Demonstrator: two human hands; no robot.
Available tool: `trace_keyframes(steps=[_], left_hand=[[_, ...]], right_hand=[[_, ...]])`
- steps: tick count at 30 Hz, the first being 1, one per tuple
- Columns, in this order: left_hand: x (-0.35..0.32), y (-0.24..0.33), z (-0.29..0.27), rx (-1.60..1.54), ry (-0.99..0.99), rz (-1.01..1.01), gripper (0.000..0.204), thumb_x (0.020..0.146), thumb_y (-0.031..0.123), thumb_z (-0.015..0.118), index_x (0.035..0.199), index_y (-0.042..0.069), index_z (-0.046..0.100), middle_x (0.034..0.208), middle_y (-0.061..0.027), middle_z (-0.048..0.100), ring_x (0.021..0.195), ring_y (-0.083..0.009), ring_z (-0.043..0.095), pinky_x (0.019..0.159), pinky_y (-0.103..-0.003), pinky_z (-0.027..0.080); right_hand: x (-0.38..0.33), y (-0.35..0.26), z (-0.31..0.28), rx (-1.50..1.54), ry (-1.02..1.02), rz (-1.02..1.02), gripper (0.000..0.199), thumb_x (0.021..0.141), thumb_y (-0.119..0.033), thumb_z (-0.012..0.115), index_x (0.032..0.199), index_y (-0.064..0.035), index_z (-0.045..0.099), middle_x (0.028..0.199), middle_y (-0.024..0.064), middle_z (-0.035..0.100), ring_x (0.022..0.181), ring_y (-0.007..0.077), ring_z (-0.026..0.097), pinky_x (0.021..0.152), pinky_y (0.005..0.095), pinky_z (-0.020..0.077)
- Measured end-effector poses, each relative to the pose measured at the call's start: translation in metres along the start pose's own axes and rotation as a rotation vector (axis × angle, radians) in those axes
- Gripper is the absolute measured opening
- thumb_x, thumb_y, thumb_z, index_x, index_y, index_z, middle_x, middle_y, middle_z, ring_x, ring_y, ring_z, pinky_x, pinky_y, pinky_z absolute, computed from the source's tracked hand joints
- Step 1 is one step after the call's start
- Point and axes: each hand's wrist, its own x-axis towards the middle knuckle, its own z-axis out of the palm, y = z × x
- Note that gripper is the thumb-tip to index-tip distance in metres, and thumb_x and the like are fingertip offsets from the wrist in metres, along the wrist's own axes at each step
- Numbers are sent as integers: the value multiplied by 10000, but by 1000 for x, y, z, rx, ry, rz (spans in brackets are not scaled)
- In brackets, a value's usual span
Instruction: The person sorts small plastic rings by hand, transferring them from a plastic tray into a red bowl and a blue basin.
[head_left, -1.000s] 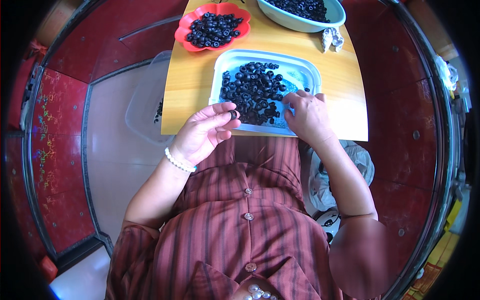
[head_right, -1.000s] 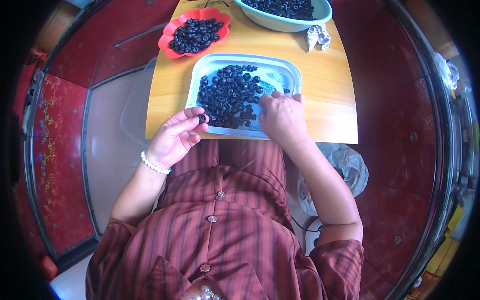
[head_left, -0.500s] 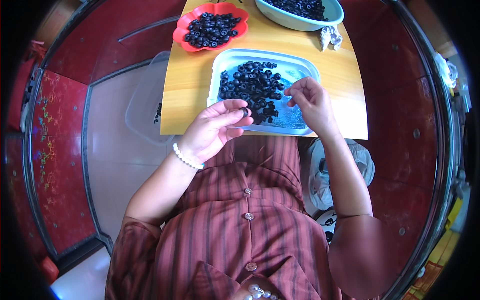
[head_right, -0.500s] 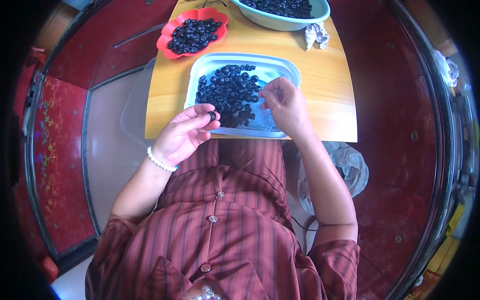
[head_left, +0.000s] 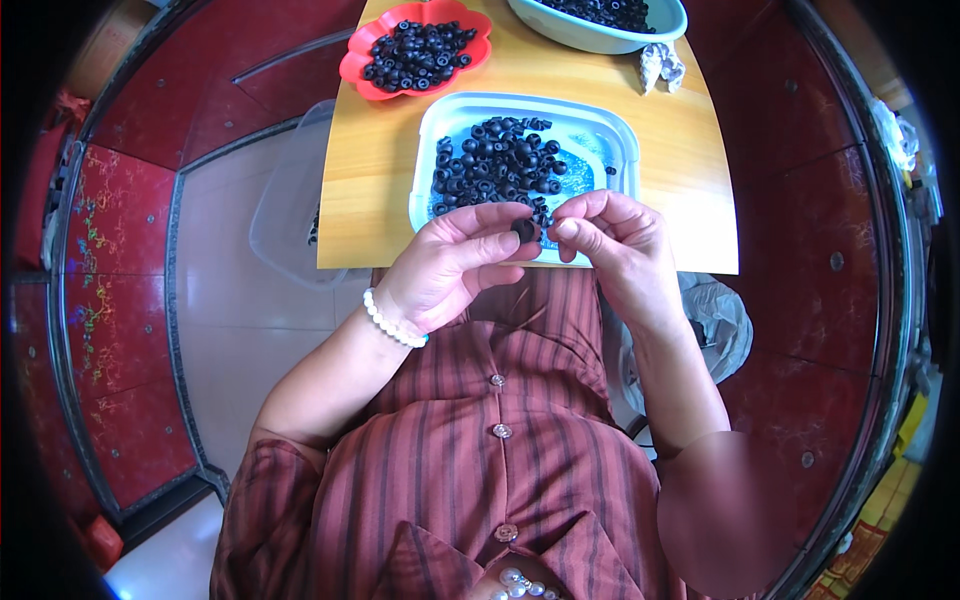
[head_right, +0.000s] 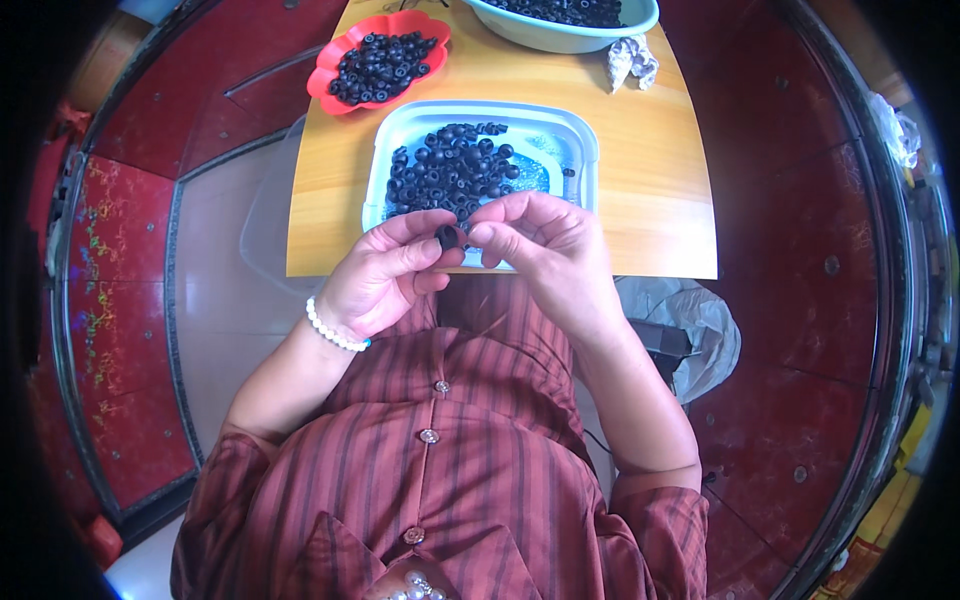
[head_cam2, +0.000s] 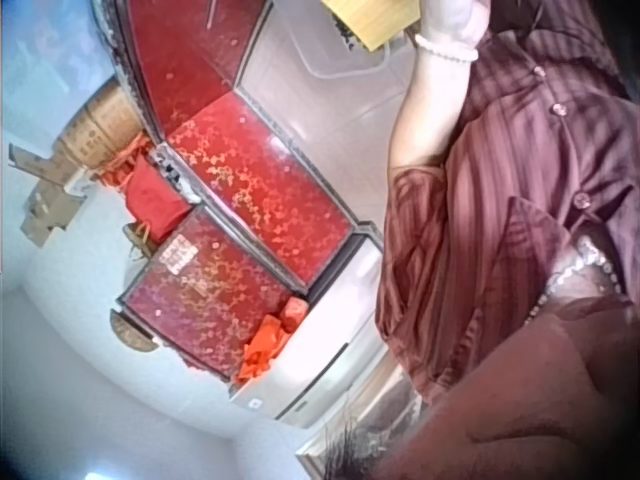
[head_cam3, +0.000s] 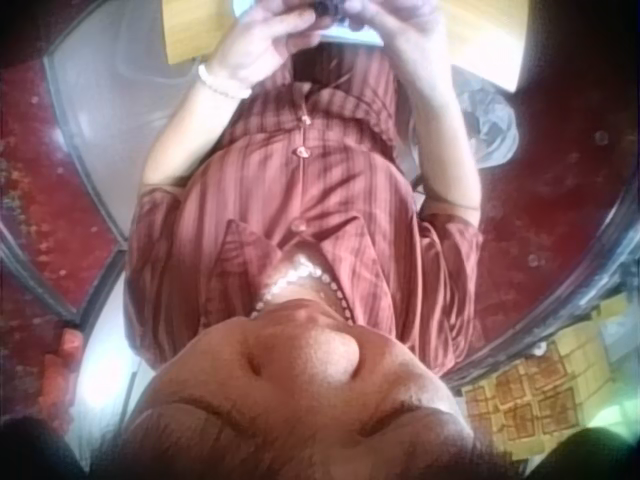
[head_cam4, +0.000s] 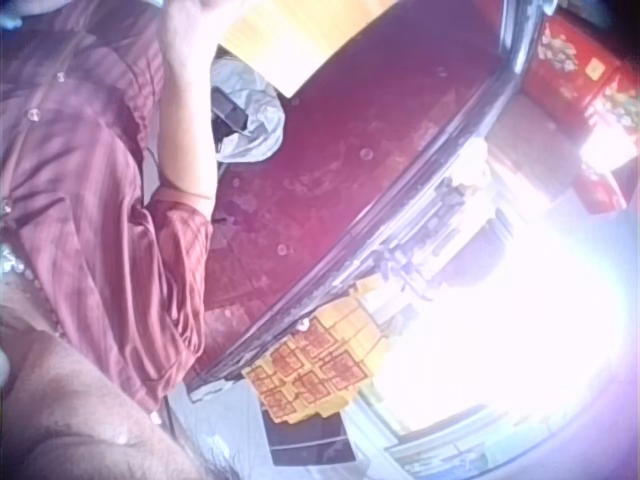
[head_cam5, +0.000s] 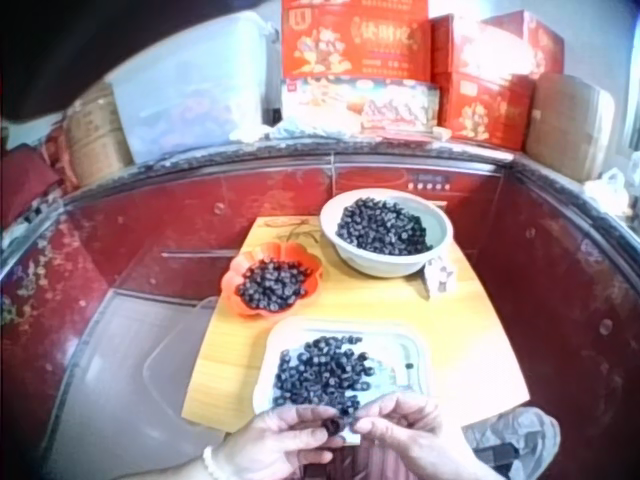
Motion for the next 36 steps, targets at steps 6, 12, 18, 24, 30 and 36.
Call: trace_keyframes(steps=[6, 12, 18, 24, 30, 36], left_hand=[[-10, -1, 2, 110, 26, 23, 280, 889, 13, 574, 1168, 31, 593, 1073, -104, 646, 938, -178, 652, 772, -263, 560], [-29, -2, 0, 299, -11, 10, 242, 868, 24, 614, 1109, 13, 633, 1022, -91, 668, 875, -142, 649, 760, -257, 545], [-47, -21, -20, 299, -179, -11, 230, 859, 10, 615, 1087, 4, 644, 1017, -108, 665, 852, -163, 652, 765, -266, 552], [-44, -11, -39, -247, -152, 1, 312, 924, 11, 499, 1234, -10, 531, 1100, -155, 611, 967, -225, 643, 802, -314, 574], [-45, 0, -53, -383, -116, 69, 308, 933, -2, 470, 1235, 7, 530, 1150, -161, 580, 998, -225, 636, 814, -302, 571], [-43, 4, -53, -350, -32, 79, 308, 933, 4, 477, 1237, 14, 526, 1137, -148, 600, 994, -210, 638, 810, -285, 568]], right_hand=[[-8, -4, 12, -242, -26, 12, 70, 852, -37, 648, 894, 19, 645, 809, 39, 653, 732, 77, 589, 651, 225, 487], [-17, 3, 19, 41, -178, 143, 105, 837, 19, 644, 888, -2, 555, 815, 72, 630, 782, 152, 647, 667, 254, 528], [-27, 20, 21, 318, -379, 592, 208, 802, -52, 716, 848, -56, 513, 854, 46, 625, 767, 123, 635, 642, 230, 494], [-3, 20, 19, -210, -107, 176, 119, 837, -103, 676, 862, 0, 623, 799, 33, 627, 720, 100, 588, 616, 264, 486], [44, 42, 12, -1028, -33, -320, 91, 758, -95, 640, 794, -15, 662, 806, 128, 635, 755, 306, 628, 687, 387, 498], [70, 54, 33, -1593, -111, -308, 89, 760, -131, 614, 765, -47, 645, 797, 139, 610, 803, 294, 623, 728, 407, 477]])
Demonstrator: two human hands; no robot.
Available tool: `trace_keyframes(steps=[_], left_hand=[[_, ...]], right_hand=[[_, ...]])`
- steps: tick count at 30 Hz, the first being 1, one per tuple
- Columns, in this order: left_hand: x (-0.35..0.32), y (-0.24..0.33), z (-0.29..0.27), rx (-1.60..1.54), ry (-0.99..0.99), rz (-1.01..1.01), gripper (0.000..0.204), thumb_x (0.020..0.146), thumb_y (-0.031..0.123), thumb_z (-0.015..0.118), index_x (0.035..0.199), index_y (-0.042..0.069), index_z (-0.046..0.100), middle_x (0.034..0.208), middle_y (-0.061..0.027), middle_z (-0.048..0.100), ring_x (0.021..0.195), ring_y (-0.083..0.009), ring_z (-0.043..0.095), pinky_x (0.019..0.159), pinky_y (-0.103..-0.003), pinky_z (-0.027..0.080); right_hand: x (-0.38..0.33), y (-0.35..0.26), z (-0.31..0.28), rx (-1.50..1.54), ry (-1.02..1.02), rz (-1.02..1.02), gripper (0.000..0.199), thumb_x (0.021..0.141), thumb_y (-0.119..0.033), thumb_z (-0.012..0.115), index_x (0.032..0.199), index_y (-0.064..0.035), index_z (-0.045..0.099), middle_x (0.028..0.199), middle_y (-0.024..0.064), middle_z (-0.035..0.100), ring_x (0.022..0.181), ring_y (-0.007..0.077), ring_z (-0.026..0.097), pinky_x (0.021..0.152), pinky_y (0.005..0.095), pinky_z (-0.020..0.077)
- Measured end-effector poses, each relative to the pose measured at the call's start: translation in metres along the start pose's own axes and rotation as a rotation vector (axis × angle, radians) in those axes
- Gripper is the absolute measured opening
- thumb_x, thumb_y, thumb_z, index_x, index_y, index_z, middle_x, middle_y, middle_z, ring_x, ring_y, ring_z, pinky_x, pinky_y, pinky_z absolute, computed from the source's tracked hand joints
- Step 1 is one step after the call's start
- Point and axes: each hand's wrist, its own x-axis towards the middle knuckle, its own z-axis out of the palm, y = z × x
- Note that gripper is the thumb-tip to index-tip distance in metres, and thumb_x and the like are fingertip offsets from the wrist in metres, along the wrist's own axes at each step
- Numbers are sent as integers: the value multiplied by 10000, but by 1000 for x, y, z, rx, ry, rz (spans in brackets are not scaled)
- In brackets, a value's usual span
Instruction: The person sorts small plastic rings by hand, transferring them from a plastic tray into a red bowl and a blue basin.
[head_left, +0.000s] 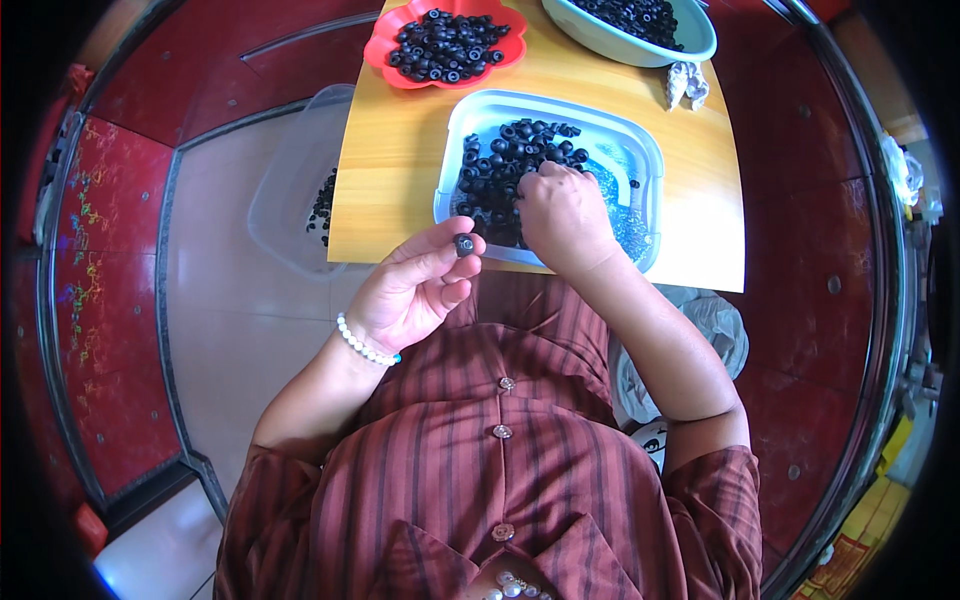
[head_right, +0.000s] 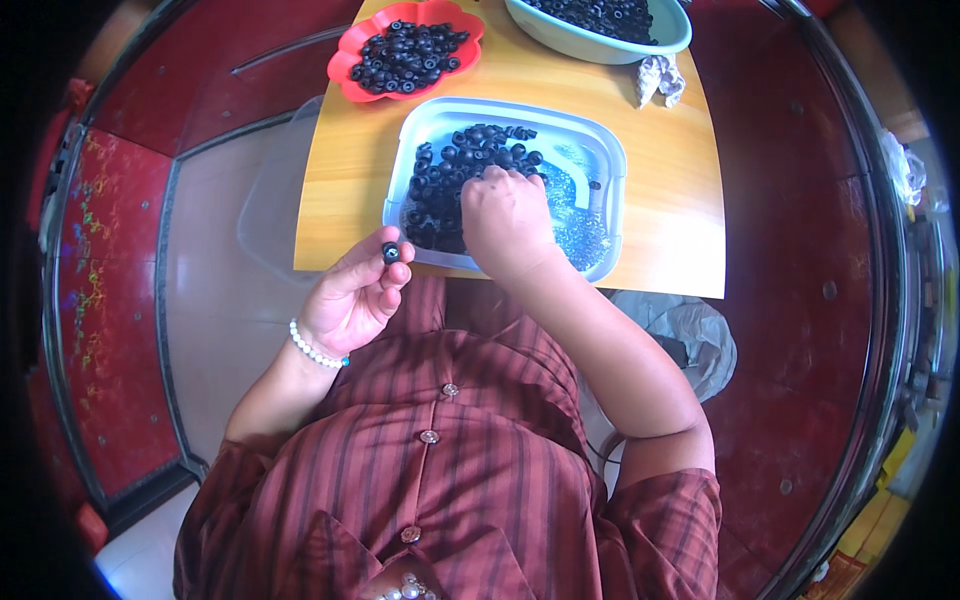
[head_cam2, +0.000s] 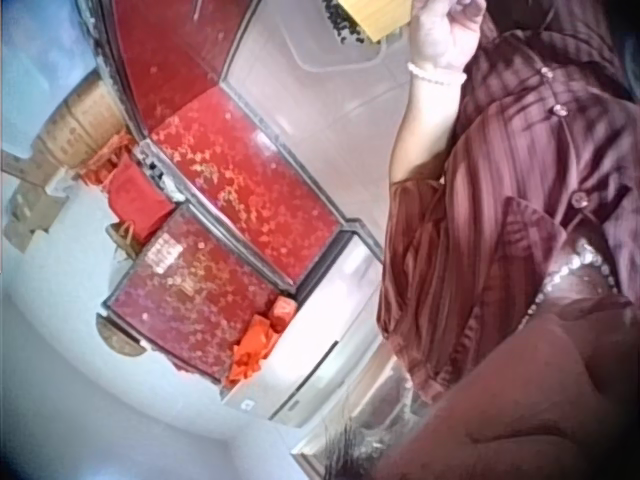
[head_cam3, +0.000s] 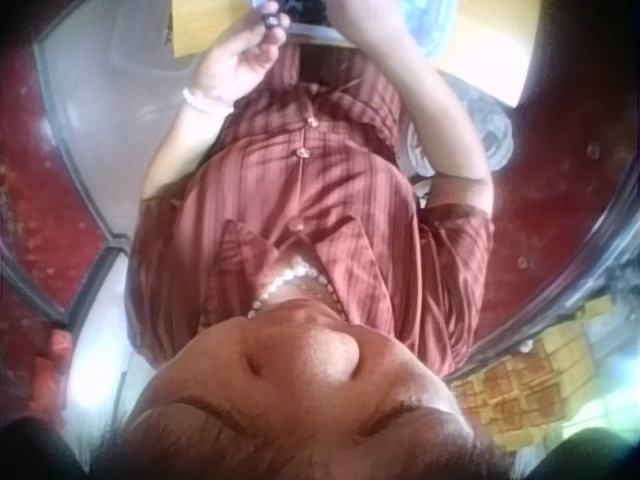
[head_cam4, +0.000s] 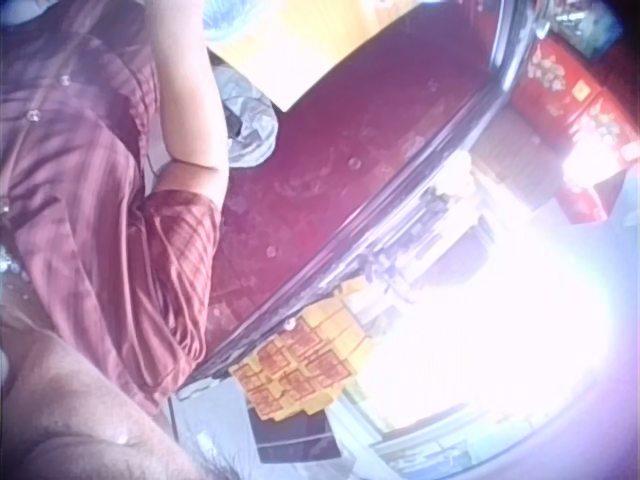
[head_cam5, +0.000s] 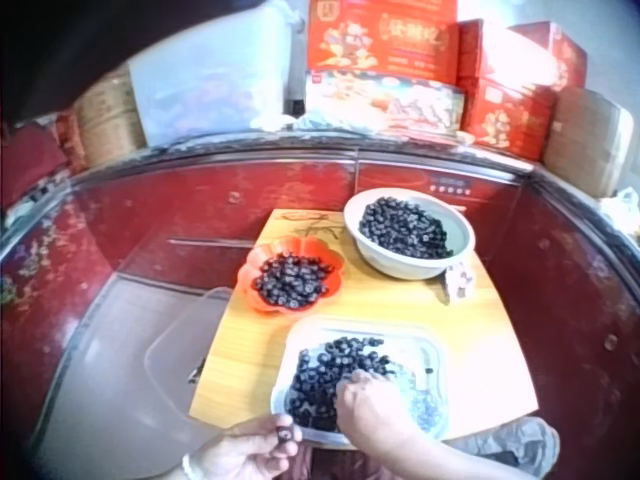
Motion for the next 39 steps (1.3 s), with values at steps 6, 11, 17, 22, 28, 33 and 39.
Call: trace_keyframes(steps=[6, 11, 17, 22, 28, 33, 39], left_hand=[[0, -2, 7, 40, 3, 11, 298, 928, 14, 494, 1223, 14, 539, 1110, -135, 620, 989, -208, 641, 808, -282, 567], [3, -5, 19, 62, -7, -13, 289, 925, 17, 503, 1210, 18, 550, 1092, -129, 629, 983, -206, 644, 802, -284, 570], [14, -18, 35, 90, -8, -63, 264, 918, 32, 528, 1177, 16, 575, 1062, -118, 642, 968, -209, 648, 802, -294, 573], [18, -25, 40, 126, 32, -57, 252, 916, 39, 538, 1162, 17, 586, 1051, -107, 644, 959, -216, 650, 808, -297, 571], [18, -27, 46, 146, 20, -59, 252, 914, 46, 546, 1160, 16, 588, 1048, -107, 644, 966, -222, 647, 807, -293, 570], [17, -28, 48, 127, 18, -56, 260, 909, 35, 550, 1166, 20, 587, 1053, -126, 642, 966, -218, 647, 801, -275, 573], [14, -27, 49, 149, -32, -43, 284, 904, 21, 553, 1187, 17, 571, 1059, -127, 641, 966, -224, 650, 798, -276, 575]], right_hand=[[4, -3, -9, 61, 32, 4, 117, 705, -84, 645, 785, -6, 611, 736, 126, 620, 717, 268, 624, 677, 378, 485], [-18, -3, -49, 745, -104, 324, 101, 759, -41, 670, 838, 2, 624, 741, 44, 638, 678, 111, 581, 657, 244, 452], [-53, -6, -57, 1558, -118, 331, 141, 859, -54, 628, 970, 32, 645, 893, 38, 664, 842, 88, 602, 792, 236, 477], [-62, -12, -62, 1039, 91, 215, 193, 831, -79, 646, 985, 37, 657, 889, 137, 659, 849, 204, 640, 765, 291, 499], [-65, -12, -72, 928, 89, 93, 191, 853, -92, 625, 989, 37, 659, 886, 121, 663, 824, 193, 632, 750, 304, 494], [-70, -11, -64, 1513, 59, 313, 174, 878, -80, 602, 1013, 21, 646, 878, 54, 651, 781, 104, 582, 697, 249, 470], [-74, -8, -67, 1851, -28, 393, 143, 894, -75, 587, 1015, -6, 617, 856, 14, 628, 727, 51, 532, 661, 191, 439]])
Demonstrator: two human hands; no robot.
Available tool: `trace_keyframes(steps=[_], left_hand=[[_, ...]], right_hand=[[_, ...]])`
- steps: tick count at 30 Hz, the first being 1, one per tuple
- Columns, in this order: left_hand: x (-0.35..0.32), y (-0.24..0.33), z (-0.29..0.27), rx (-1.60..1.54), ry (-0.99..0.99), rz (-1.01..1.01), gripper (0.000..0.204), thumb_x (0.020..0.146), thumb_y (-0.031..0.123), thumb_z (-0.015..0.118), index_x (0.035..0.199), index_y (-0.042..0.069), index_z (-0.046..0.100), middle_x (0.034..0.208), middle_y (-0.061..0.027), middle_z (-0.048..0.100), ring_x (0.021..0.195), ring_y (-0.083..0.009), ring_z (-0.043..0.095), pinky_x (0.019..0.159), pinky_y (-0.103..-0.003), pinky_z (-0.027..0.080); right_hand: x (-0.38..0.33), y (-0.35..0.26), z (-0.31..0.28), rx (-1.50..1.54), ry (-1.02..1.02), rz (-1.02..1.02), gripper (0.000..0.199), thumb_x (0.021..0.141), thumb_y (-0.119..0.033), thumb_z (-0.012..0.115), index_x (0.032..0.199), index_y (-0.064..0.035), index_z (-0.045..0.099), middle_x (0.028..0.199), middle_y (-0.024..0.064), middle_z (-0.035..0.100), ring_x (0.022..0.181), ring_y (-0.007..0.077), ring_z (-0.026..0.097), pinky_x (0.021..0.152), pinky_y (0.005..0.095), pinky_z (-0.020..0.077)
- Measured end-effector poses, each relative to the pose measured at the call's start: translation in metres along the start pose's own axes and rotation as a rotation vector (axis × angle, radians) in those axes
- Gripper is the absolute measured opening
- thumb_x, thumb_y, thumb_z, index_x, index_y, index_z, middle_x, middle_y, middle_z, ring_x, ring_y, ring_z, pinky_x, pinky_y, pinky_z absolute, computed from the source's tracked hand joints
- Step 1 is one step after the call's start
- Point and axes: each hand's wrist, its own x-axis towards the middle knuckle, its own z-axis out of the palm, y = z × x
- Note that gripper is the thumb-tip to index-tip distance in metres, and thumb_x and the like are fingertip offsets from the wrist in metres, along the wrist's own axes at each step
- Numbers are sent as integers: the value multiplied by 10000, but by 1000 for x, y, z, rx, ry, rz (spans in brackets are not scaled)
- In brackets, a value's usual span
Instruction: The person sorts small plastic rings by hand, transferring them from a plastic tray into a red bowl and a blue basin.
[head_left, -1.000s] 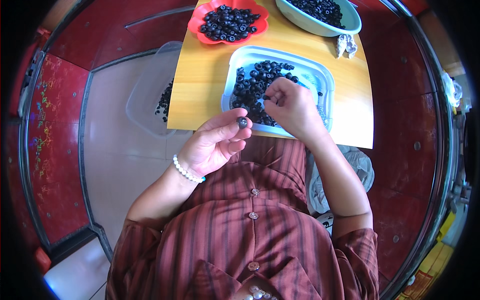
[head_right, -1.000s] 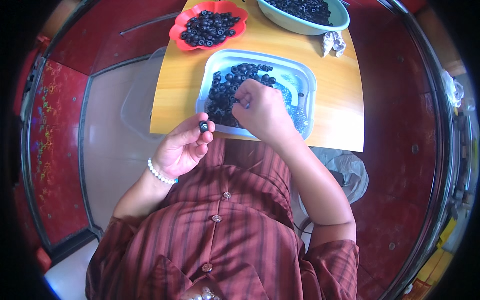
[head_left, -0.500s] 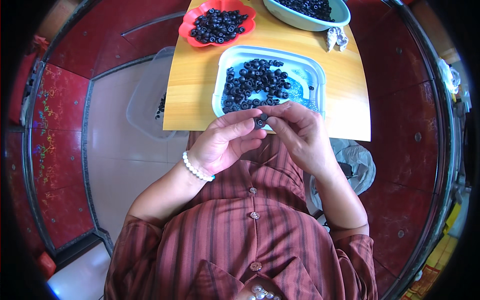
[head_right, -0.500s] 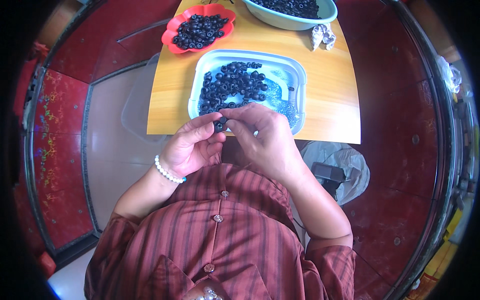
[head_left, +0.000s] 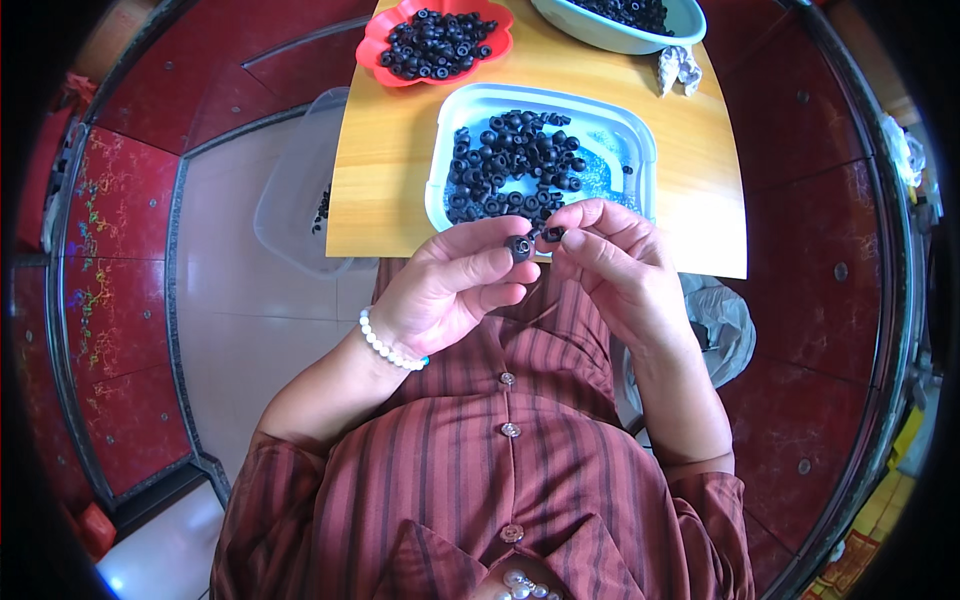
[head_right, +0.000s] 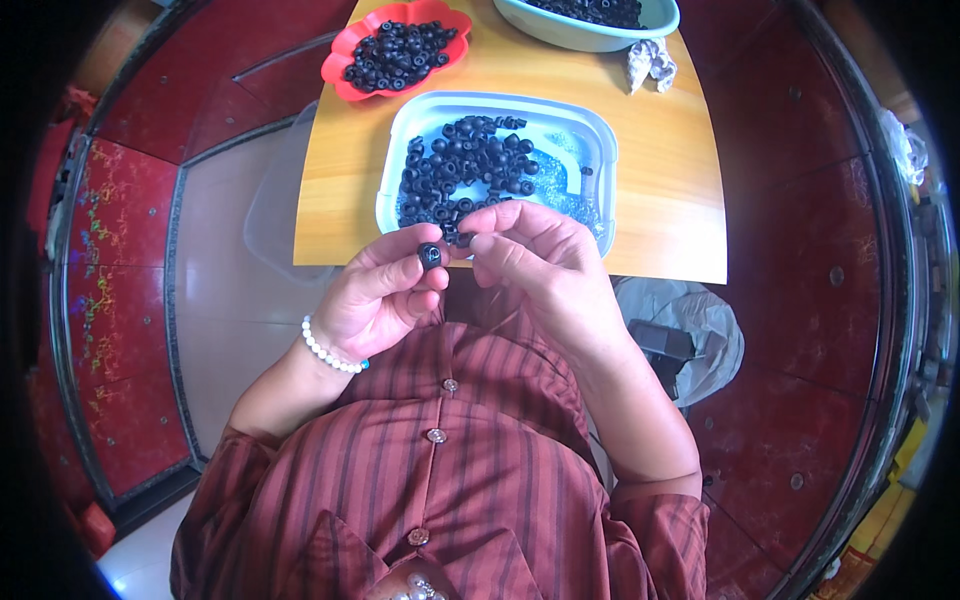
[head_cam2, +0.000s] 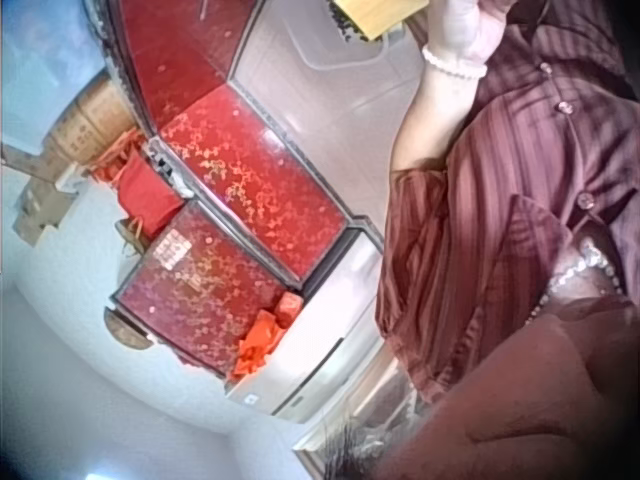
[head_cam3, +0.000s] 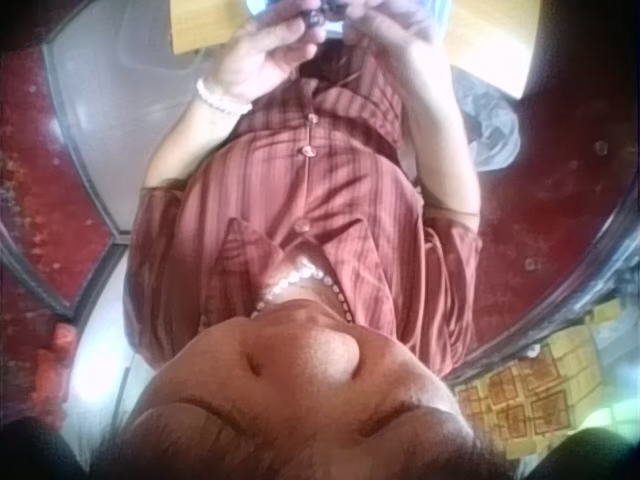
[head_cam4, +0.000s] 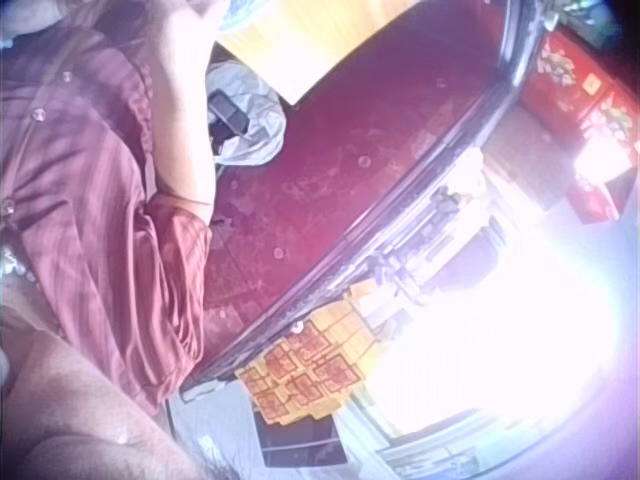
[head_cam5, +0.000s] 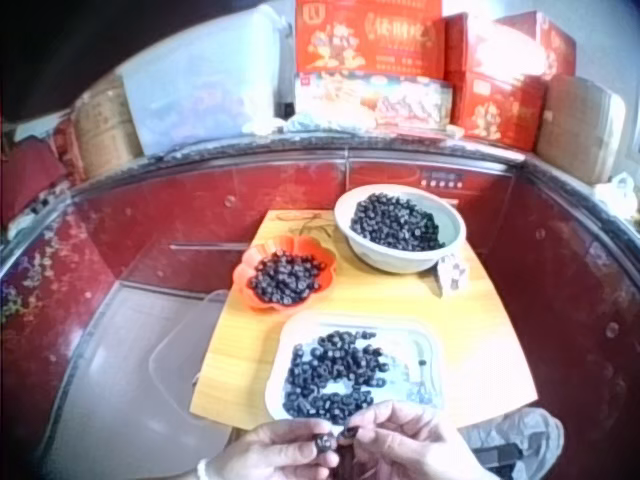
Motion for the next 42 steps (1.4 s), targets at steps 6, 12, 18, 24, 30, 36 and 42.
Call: trace_keyframes(steps=[6, 12, 18, 24, 30, 36, 42], left_hand=[[-3, -1, 3, 6, -10, 11, 294, 894, 21, 568, 1188, 25, 568, 1062, -120, 641, 959, -234, 655, 794, -289, 578], [-3, -2, 4, 31, -23, 43, 286, 881, 13, 584, 1167, 29, 580, 1058, -116, 643, 946, -236, 660, 790, -295, 578], [-6, -1, 7, 75, -4, 60, 283, 868, 16, 604, 1151, 27, 592, 1051, -120, 649, 932, -233, 665, 794, -297, 575], [-7, -3, 11, 192, 78, 109, 267, 885, 45, 592, 1151, 24, 579, 1011, -140, 650, 860, -217, 673, 768, -318, 589], [-8, -4, 14, 290, 95, 181, 245, 854, 32, 630, 1098, 18, 605, 989, -133, 660, 833, -216, 677, 757, -328, 592], [-10, -3, 14, 427, 124, 236, 258, 831, 4, 647, 1085, -9, 600, 1019, -154, 652, 863, -235, 674, 759, -338, 596], [-11, -3, 15, 440, 88, 250, 247, 830, 17, 652, 1071, -17, 605, 1031, -146, 638, 889, -239, 667, 771, -336, 596]], right_hand=[[-4, -3, 9, 58, -26, 17, 141, 899, -75, 588, 1017, -4, 617, 845, 12, 626, 716, 46, 531, 641, 190, 447], [-8, -6, 11, 18, -38, -1, 144, 897, -60, 589, 1025, -1, 616, 840, 10, 626, 717, 48, 537, 625, 200, 458], [-12, -11, 15, -7, -58, -24, 134, 905, -26, 567, 1027, 13, 605, 900, 38, 633, 778, 84, 593, 684, 229, 508], [-14, -9, 18, -64, -78, -89, 130, 913, 14, 533, 1029, 42, 585, 952, 79, 631, 866, 139, 632, 768, 283, 545], [-18, -12, 25, -140, -53, -118, 132, 918, 17, 522, 1030, 60, 575, 933, 83, 635, 833, 141, 637, 747, 273, 542], [-24, -14, 26, -359, -8, -132, 140, 906, 2, 556, 1022, 65, 601, 882, 80, 652, 802, 124, 642, 709, 231, 518], [-21, -9, 21, -179, -17, -83, 154, 864, -21, 630, 1003, 46, 633, 876, 78, 662, 767, 131, 640, 679, 245, 526]])
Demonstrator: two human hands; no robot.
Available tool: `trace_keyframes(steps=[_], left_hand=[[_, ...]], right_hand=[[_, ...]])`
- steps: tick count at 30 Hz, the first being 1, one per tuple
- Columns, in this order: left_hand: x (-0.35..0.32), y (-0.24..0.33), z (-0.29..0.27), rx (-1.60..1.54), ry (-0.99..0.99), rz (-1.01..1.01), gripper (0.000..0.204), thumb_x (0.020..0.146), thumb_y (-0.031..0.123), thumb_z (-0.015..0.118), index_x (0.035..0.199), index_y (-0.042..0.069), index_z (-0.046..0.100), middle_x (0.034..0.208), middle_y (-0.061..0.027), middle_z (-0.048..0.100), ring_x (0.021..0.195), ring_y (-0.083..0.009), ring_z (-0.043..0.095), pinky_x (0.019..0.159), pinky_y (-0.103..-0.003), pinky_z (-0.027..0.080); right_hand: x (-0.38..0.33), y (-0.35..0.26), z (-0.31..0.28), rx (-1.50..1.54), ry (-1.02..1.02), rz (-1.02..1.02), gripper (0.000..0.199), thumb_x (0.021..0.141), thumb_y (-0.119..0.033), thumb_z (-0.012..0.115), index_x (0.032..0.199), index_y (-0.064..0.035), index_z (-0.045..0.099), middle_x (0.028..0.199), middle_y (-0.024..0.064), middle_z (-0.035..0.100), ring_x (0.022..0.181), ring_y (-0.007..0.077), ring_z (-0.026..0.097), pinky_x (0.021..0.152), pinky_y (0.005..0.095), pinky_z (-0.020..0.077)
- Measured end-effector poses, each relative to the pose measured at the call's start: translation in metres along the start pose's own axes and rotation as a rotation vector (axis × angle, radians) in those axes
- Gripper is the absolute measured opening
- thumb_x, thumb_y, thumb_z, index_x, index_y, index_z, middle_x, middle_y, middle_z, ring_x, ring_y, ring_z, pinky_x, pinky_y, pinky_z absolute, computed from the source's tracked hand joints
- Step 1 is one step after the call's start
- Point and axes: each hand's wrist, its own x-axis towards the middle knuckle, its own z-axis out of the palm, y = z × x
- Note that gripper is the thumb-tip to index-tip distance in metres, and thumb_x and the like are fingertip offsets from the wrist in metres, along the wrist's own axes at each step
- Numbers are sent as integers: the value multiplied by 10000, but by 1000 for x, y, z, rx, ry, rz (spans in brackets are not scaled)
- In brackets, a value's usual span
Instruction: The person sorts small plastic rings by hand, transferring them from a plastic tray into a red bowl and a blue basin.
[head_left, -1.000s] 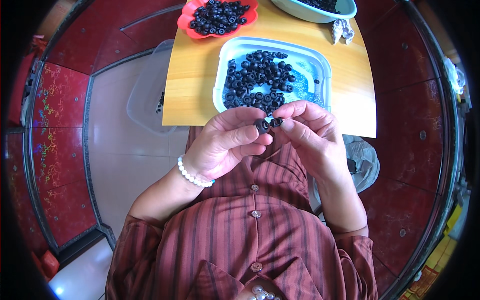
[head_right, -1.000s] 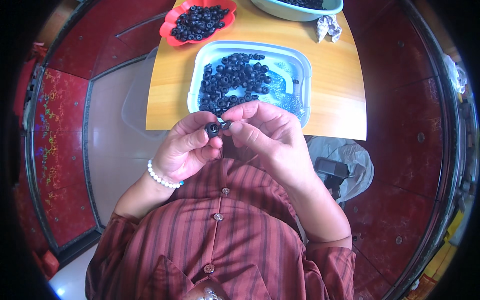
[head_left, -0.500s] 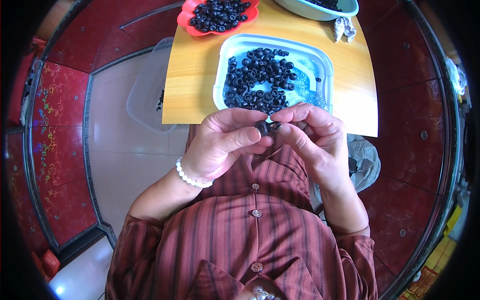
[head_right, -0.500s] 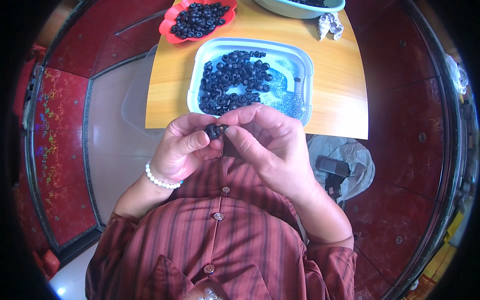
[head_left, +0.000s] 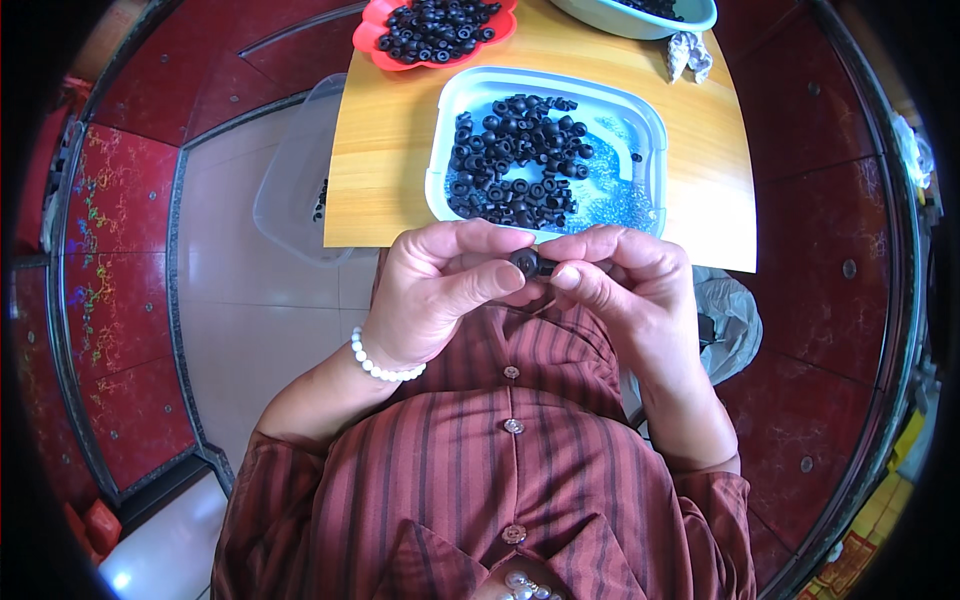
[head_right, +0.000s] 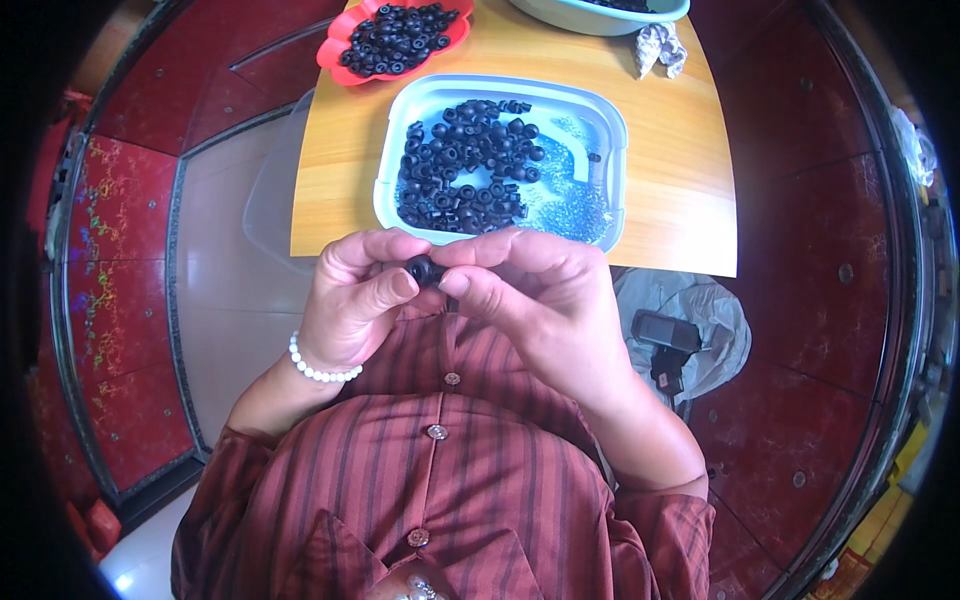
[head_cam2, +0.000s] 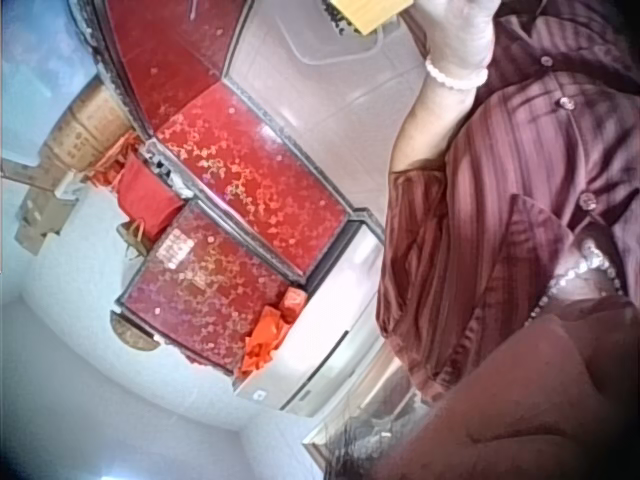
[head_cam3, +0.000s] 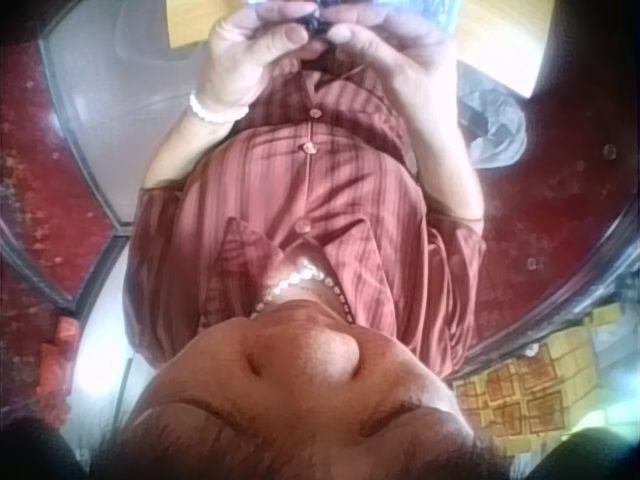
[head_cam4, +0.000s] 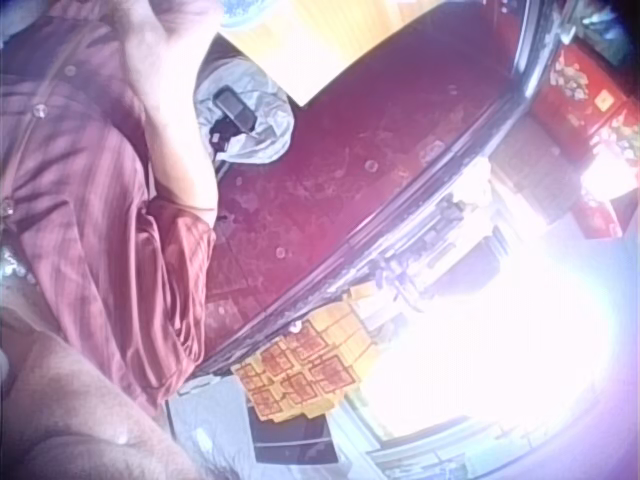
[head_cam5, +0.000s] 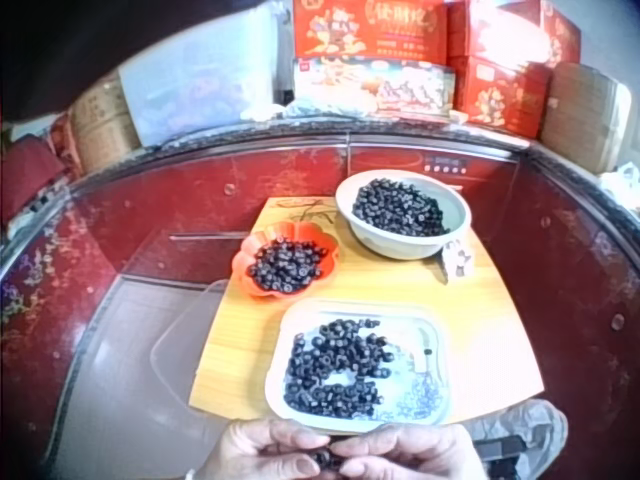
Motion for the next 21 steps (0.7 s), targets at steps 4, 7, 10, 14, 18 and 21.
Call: trace_keyframes(steps=[4, 7, 10, 14, 18, 21], left_hand=[[0, -5, 3, 18, -15, 70, 224, 820, -8, 660, 1042, -18, 636, 1016, -100, 657, 888, -172, 651, 807, -296, 565], [-1, -8, 0, 69, -24, 156, 226, 805, -2, 676, 1028, -17, 644, 1011, -84, 658, 905, -147, 637, 805, -267, 546], [-2, -6, 1, 150, -52, 188, 244, 792, -1, 689, 1031, -21, 645, 1002, -81, 658, 914, -131, 630, 789, -240, 527], [-2, -1, 2, 253, -112, 242, 264, 798, 3, 686, 1056, -25, 638, 1029, -88, 654, 899, -124, 630, 761, -230, 526], [-3, -2, 0, 178, -104, 158, 275, 841, 29, 652, 1108, -25, 613, 1078, -100, 646, 886, -124, 635, 740, -236, 531], [-3, -2, -1, 147, -100, 123, 282, 872, 54, 624, 1142, -22, 592, 1088, -99, 643, 879, -129, 641, 732, -236, 535]], right_hand=[[3, 22, -8, 454, -55, 116, 143, 835, -13, 655, 970, 30, 641, 873, 84, 660, 695, 141, 628, 642, 271, 539], [3, 31, -6, 590, -87, 153, 129, 842, -32, 652, 964, 11, 649, 856, 82, 648, 695, 149, 608, 645, 296, 527], [3, 35, -5, 685, -117, 162, 129, 852, -53, 647, 970, -2, 654, 844, 77, 641, 710, 153, 598, 660, 309, 518], [2, 33, -7, 705, -111, 223, 137, 864, -73, 638, 981, -5, 654, 823, 67, 632, 706, 139, 578, 663, 304, 507], [5, 29, -7, 705, -144, 239, 161, 872, -92, 633, 1001, 5, 649, 814, 64, 630, 700, 125, 567, 662, 302, 502], [5, 29, -7, 692, -141, 260, 191, 876, -108, 631, 1020, 18, 641, 809, 63, 628, 700, 119, 570, 664, 297, 499]])
